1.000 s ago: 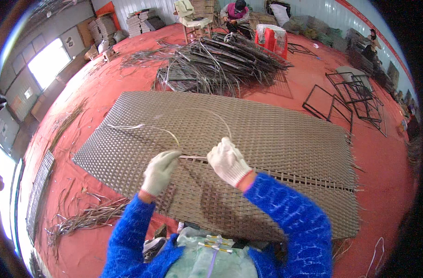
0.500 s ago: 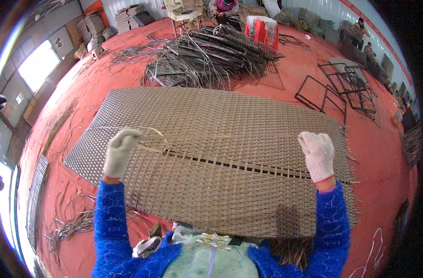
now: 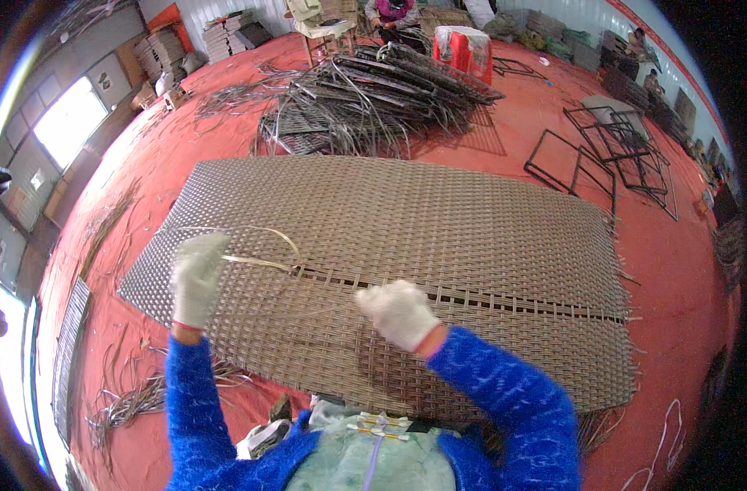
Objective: The person weaves a long flexible strip into a large flat mat laid on the floor, threading it through existing strands and tightening the weave. The person uses a small metal tool to push and adjust the strip along the edge of the mat.
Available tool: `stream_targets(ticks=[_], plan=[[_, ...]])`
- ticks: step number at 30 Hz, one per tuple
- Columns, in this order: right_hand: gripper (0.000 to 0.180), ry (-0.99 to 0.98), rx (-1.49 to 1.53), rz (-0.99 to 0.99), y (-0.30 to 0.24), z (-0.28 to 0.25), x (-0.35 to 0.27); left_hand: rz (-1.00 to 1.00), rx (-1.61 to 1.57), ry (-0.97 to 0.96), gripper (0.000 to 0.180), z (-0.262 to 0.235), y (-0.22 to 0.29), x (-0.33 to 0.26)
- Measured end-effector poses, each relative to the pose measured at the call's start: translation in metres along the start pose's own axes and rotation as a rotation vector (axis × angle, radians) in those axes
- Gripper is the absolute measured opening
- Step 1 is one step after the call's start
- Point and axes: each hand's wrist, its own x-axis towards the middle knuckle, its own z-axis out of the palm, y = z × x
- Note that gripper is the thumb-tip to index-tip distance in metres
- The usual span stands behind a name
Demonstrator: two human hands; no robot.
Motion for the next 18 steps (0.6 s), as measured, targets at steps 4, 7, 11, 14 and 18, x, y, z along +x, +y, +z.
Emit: stream_targets(ticks=[4, 7, 11, 14, 18], plan=[[0.015, 0.066, -0.032, -0.049, -0.039, 0.014, 0.043, -0.150, -0.388, -0.454, 0.024, 0.037, 0.096, -0.020], [0.010, 0.185, -0.215, -0.039, -0.027, 0.022, 0.042, -0.456, -0.370, -0.573, 0.022, 0.037, 0.088, -0.030], [0.006, -0.012, -0.247, 0.165, 0.015, 0.030, 0.019, -0.605, -0.098, -0.750, 0.020, 0.022, 0.033, -0.031], [0.005, -0.129, -0.314, 0.209, 0.011, 0.037, 0.017, -0.530, 0.117, -0.765, 0.022, 0.032, 0.027, -0.036], [0.008, 0.053, -0.157, 0.031, -0.029, 0.048, 0.042, -0.383, -0.420, -0.488, 0.022, 0.070, 0.062, -0.045]])
